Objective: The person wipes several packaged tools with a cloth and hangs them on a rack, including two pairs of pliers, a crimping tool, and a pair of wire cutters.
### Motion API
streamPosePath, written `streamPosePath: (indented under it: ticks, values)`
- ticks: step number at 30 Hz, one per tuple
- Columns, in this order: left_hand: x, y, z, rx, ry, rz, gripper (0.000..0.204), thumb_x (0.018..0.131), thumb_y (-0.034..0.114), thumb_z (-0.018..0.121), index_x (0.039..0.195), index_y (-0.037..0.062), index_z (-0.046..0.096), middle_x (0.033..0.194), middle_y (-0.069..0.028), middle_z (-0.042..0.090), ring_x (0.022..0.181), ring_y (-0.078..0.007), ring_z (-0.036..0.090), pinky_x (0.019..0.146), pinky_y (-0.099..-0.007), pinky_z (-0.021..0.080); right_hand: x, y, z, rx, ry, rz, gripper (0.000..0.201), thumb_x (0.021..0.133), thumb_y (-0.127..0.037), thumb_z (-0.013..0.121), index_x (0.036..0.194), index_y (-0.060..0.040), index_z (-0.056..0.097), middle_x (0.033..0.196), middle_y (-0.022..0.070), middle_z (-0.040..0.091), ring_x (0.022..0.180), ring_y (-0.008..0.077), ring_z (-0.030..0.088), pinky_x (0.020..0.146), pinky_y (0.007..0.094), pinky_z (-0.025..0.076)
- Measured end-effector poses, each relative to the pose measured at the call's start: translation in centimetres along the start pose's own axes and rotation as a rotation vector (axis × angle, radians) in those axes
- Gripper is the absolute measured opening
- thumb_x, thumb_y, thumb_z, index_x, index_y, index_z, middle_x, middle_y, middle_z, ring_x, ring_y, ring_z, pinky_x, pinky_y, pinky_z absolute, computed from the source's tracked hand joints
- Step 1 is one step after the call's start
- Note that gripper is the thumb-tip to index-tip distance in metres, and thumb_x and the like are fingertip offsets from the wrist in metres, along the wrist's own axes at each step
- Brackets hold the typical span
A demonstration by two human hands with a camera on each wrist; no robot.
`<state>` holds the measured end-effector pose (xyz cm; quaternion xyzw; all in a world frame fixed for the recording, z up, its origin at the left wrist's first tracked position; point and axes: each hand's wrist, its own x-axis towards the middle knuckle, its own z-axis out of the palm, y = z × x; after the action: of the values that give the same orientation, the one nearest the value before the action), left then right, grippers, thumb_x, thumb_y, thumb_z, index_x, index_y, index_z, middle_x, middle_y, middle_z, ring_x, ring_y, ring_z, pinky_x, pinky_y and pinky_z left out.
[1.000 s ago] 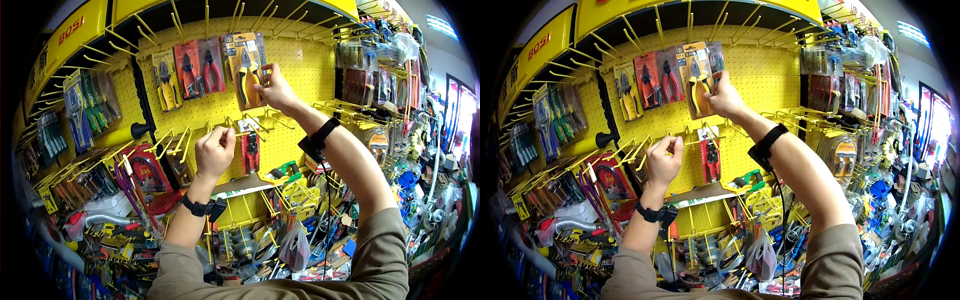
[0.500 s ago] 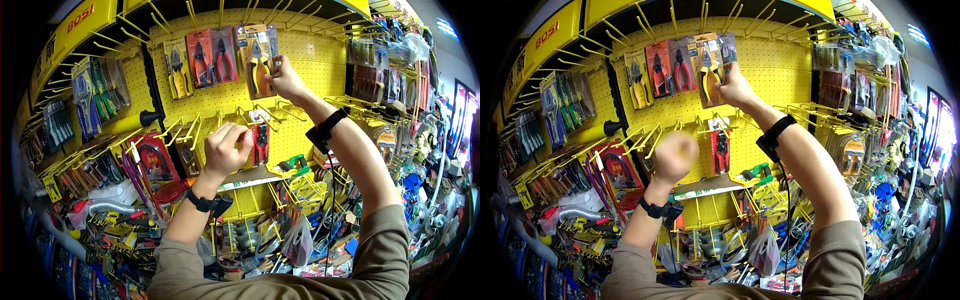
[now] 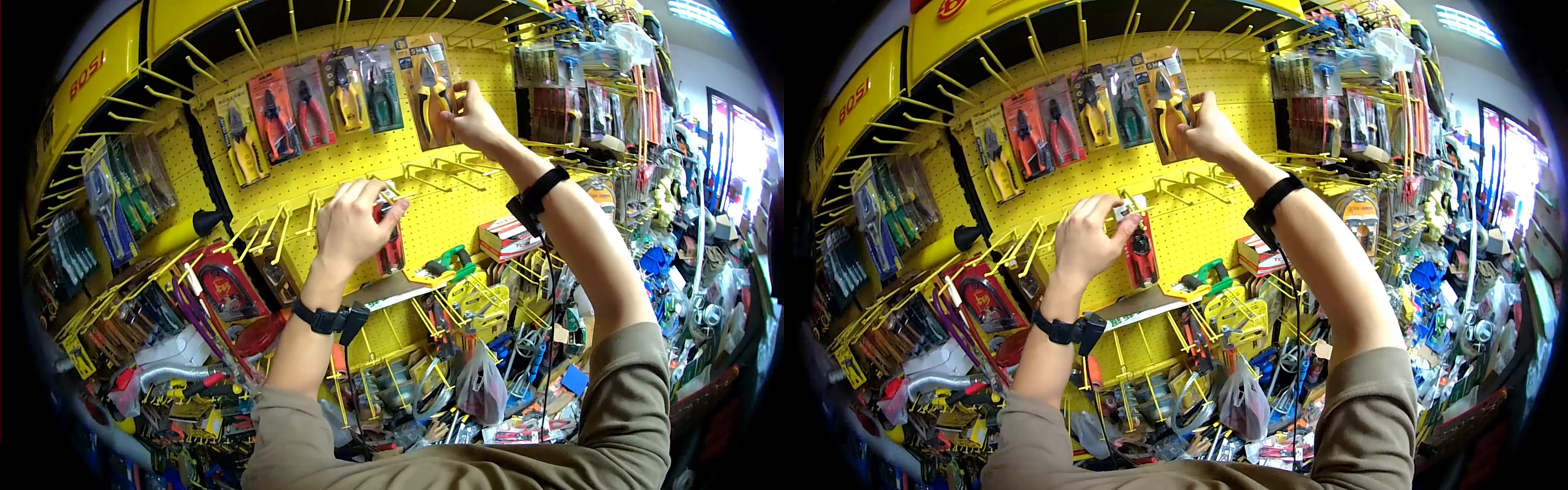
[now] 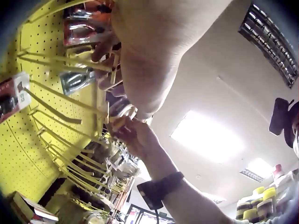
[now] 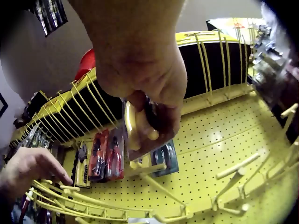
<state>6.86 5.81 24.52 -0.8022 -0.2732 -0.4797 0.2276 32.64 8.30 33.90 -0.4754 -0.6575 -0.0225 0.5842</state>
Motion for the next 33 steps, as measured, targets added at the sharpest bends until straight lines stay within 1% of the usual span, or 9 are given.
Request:
streamPosePath:
  ticks: [1, 3, 5, 7, 11, 12, 18, 25, 33]
  values:
    - [0.2, 0.5, 0.5, -0.005, -0.001, 0.006, 0.042, 0.086, 0.048, 0.067, 0.099, 0.0074, 0.068, 0.100, -0.0126, 0.069, 0.096, -0.0316, 0.065, 0.079, -0.0420, 0.051, 0.2, 0.2, -0.5, -0.004, 0.007, 0.003, 0.050, 0.091, -0.010, 0.066, 0.131, 0.0003, 0.038, 0.105, 0.0181, 0.065, 0.090, 0.0235, 0.065, 0.076, 0.0352, 0.053]
    - [0.5, 0.9, 1.7, 0.121, 0.010, 0.155, 0.048, 0.085, 0.052, 0.066, 0.103, 0.0080, 0.069, 0.101, -0.0105, 0.070, 0.100, -0.0293, 0.065, 0.086, -0.0416, 0.048, 0.8, 0.1, -1.4, -0.094, 0.047, -0.029, 0.050, 0.091, -0.011, 0.066, 0.131, 0.0005, 0.038, 0.104, 0.0174, 0.065, 0.089, 0.0227, 0.065, 0.075, 0.0347, 0.052]
    - [0.5, 0.7, 2.5, 0.134, -0.029, 0.128, 0.050, 0.085, 0.054, 0.064, 0.106, 0.0090, 0.070, 0.104, -0.0090, 0.071, 0.104, -0.0274, 0.064, 0.092, -0.0416, 0.045, 1.3, 0.1, -2.2, -0.125, 0.055, -0.021, 0.049, 0.091, -0.011, 0.065, 0.130, -0.0001, 0.039, 0.105, 0.0186, 0.065, 0.090, 0.0228, 0.065, 0.078, 0.0345, 0.052]
    - [0.4, 0.4, 3.1, 0.174, 0.014, 0.129, 0.049, 0.085, 0.053, 0.065, 0.107, 0.0093, 0.070, 0.106, -0.0096, 0.071, 0.103, -0.0278, 0.065, 0.090, -0.0406, 0.048, 1.9, -0.4, -2.9, -0.123, 0.060, 0.009, 0.048, 0.090, -0.011, 0.065, 0.129, -0.0003, 0.039, 0.105, 0.0193, 0.065, 0.093, 0.0242, 0.065, 0.080, 0.0349, 0.052]
    - [-0.2, 0.0, 3.8, 0.107, -0.058, 0.021, 0.035, 0.090, 0.041, 0.063, 0.108, 0.0128, 0.070, 0.108, -0.0108, 0.071, 0.093, -0.0286, 0.070, 0.078, -0.0368, 0.056, 3.2, -0.7, -4.9, -0.188, 0.083, 0.018, 0.049, 0.089, -0.013, 0.065, 0.129, 0.0002, 0.039, 0.106, 0.0202, 0.065, 0.096, 0.0267, 0.065, 0.083, 0.0363, 0.051]
    - [-0.2, -0.1, 3.7, 0.103, -0.072, 0.011, 0.029, 0.092, 0.035, 0.061, 0.109, 0.0133, 0.070, 0.108, -0.0113, 0.071, 0.090, -0.0290, 0.071, 0.076, -0.0371, 0.056, 4.0, -0.5, -5.0, -0.204, 0.117, -0.010, 0.049, 0.089, -0.013, 0.065, 0.129, 0.0006, 0.039, 0.108, 0.0210, 0.065, 0.098, 0.0277, 0.065, 0.085, 0.0367, 0.051]
    - [-0.1, 0.4, 3.7, 0.124, -0.062, 0.001, 0.025, 0.093, 0.029, 0.060, 0.107, 0.0118, 0.071, 0.107, -0.0124, 0.071, 0.087, -0.0294, 0.071, 0.073, -0.0373, 0.057, 5.6, 0.3, -6.3, -0.206, 0.155, -0.039, 0.053, 0.091, -0.018, 0.063, 0.133, 0.0020, 0.036, 0.117, 0.0247, 0.062, 0.107, 0.0316, 0.063, 0.092, 0.0386, 0.050]
    - [-0.2, 0.4, 4.1, 0.145, 0.014, 0.039, 0.022, 0.092, 0.029, 0.062, 0.101, 0.0109, 0.070, 0.099, -0.0089, 0.071, 0.076, -0.0284, 0.069, 0.067, -0.0367, 0.055, 5.2, -1.0, -7.5, -0.099, 0.134, -0.014, 0.053, 0.093, -0.022, 0.063, 0.134, 0.0014, 0.040, 0.114, 0.0224, 0.062, 0.104, 0.0264, 0.062, 0.089, 0.0376, 0.049]
    - [-0.3, 0.8, 4.3, 0.154, 0.045, 0.029, 0.020, 0.091, 0.027, 0.063, 0.100, 0.0109, 0.069, 0.095, -0.0076, 0.070, 0.077, -0.0282, 0.068, 0.067, -0.0371, 0.054, 6.1, 0.1, -7.3, -0.081, 0.132, -0.002, 0.045, 0.098, -0.020, 0.059, 0.135, 0.0008, 0.043, 0.113, 0.0193, 0.063, 0.100, 0.0233, 0.061, 0.086, 0.0362, 0.050]
